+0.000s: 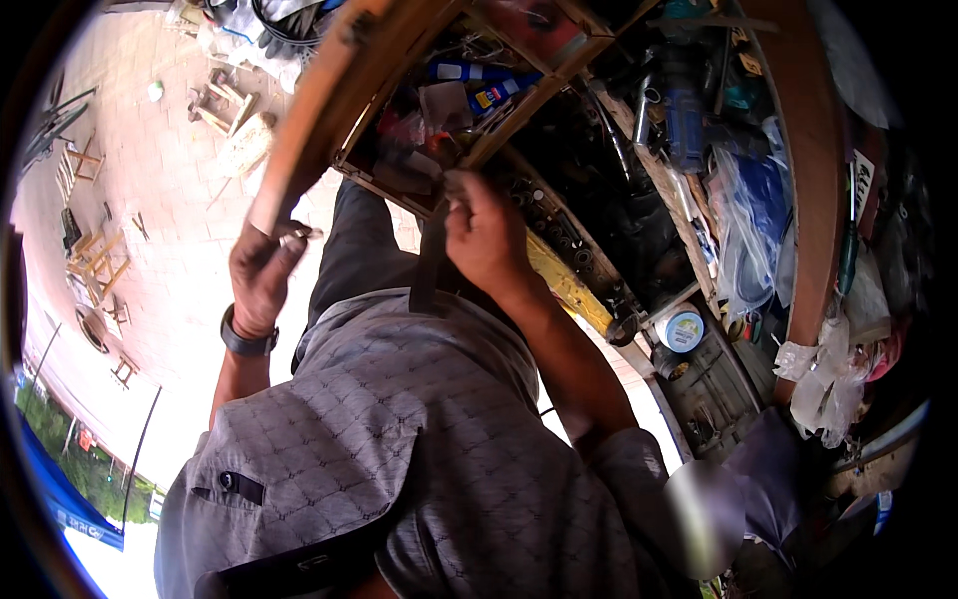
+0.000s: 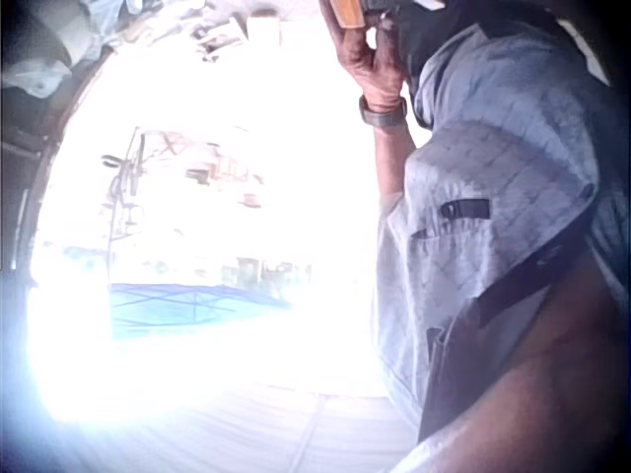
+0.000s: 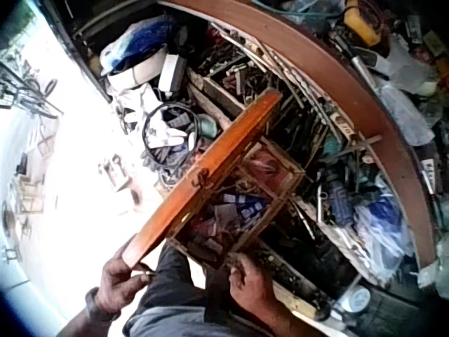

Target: The person retrieves a metal ring and several keys from a cluttered drawer, then attaches the keys to the ring one by one. The person repeatedly adjusts and inspects the assembled keyring while standing near a workbench.

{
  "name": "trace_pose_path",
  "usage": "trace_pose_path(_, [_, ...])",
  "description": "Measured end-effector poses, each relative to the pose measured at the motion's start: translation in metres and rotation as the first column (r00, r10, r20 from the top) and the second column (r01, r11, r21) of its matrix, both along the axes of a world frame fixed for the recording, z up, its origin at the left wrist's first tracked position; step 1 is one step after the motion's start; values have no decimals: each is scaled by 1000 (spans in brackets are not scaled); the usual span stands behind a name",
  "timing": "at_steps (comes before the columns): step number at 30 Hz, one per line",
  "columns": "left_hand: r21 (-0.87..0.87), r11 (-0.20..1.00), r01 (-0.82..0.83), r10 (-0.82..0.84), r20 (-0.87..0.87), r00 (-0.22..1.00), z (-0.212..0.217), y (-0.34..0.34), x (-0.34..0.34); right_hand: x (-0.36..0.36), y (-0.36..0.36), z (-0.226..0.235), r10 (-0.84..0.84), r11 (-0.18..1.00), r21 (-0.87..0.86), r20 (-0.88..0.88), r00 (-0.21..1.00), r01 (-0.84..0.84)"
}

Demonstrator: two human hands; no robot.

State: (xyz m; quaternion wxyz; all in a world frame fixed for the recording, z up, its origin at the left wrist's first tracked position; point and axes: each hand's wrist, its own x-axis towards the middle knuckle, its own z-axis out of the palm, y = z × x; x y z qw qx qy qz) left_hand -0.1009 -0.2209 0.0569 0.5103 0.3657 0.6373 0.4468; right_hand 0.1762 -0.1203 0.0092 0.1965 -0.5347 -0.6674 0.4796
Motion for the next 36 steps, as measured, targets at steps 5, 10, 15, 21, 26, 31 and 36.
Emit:
trace_pose_path(5, [49, 935, 352, -353, 6, 936, 15, 5, 4, 45, 1, -22, -435, 874, -308, -150, 888, 376])
trace_pose_path(10, [-24, 984, 178, -171, 177, 969, -2, 9, 7, 44, 11, -27, -662, 716, -436, -176, 728, 546])
trace_pose_path(15, [-136, 991, 17, 2, 139, 990, -20, 42, 7, 25, 22, -39, -555, 781, -428, -137, 821, 456])
trace_pose_path(21, [-51, 998, -20, 31, 216, 976, -58, 91, 5, 5, 28, -57, -468, 841, -481, -418, 778, 247])
trace_pose_path(26, [-335, 941, 48, 154, 551, 820, -93, 118, -1, 7, 26, -90, -458, 852, -493, -540, 706, 175])
trace_pose_path(31, [-334, 936, 110, 151, 663, 733, -127, 131, -8, 1, 28, -88, -554, 772, -620, -550, 625, 140])
trace_pose_path(36, [-335, 938, 91, 181, 696, 695, -132, 141, 1, -1, 30, -83, -606, 744, -627, -488, 629, 230])
